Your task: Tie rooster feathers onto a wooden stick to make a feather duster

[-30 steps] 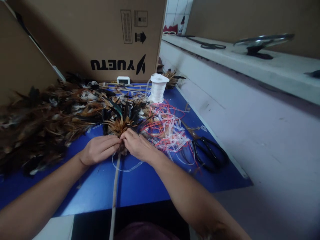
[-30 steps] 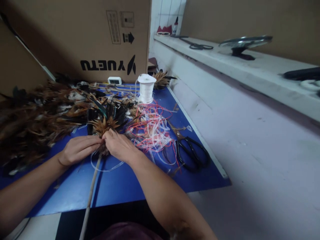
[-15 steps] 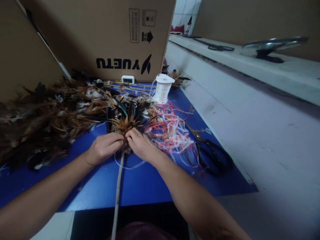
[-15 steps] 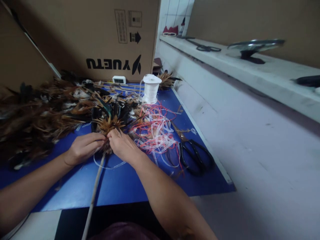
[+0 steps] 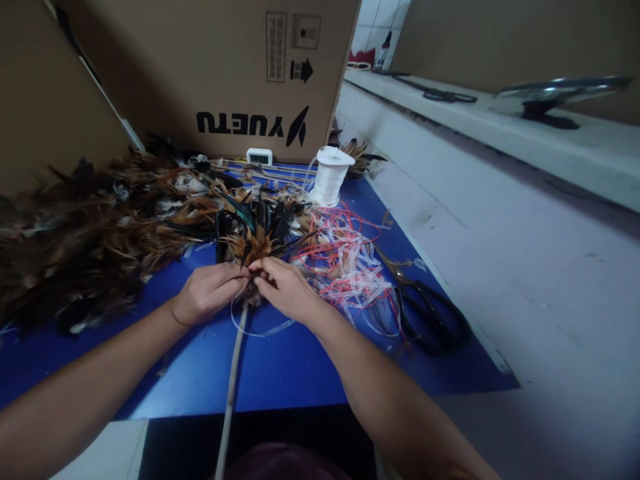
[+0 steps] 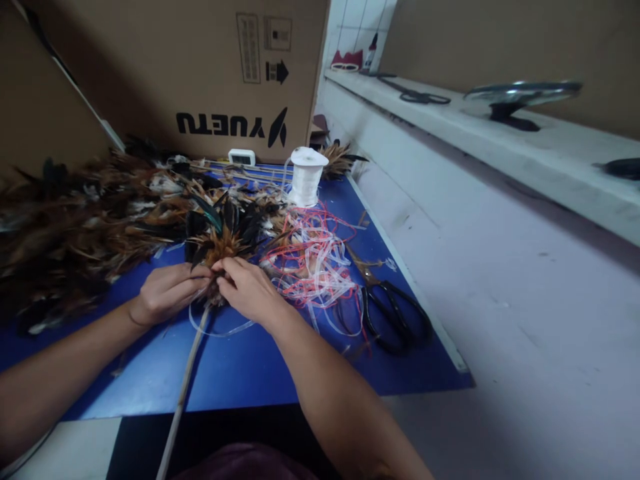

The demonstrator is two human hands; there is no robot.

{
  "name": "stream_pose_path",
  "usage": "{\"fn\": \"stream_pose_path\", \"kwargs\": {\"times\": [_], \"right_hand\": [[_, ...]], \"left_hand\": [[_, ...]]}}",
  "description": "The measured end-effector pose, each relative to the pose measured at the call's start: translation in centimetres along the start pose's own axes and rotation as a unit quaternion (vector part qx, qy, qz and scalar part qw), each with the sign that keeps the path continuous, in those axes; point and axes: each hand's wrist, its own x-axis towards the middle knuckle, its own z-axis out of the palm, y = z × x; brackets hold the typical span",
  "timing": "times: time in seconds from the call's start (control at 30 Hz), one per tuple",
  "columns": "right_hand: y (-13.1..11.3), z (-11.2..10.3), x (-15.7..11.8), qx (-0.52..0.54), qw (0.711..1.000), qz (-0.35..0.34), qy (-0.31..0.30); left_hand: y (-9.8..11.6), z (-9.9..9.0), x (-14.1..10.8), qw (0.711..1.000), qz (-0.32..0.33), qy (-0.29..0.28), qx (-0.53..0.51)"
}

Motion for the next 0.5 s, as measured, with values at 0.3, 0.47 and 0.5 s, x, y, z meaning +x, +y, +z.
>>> {"fn": "stream_pose_path", "kwargs": {"times": [0.3,0.47,0.5], "right_hand": [[0.9,0.9,0.3,0.071,0.995,0.059,0.028],[1.1,0.9,0.5,0.079,0.992,0.088,0.036],[1.0,0.9,0.5,0.077,0.992,0.089,0.038]], "left_hand": [[0.2,0.9,0.1,0.996,-0.075,0.02,-0.032],[0.6,0.7,0.8,0.992,-0.115,0.031,-0.042],[0.7,0.6,0.9,0.99,-0.131,0.03,-0.047]]}}
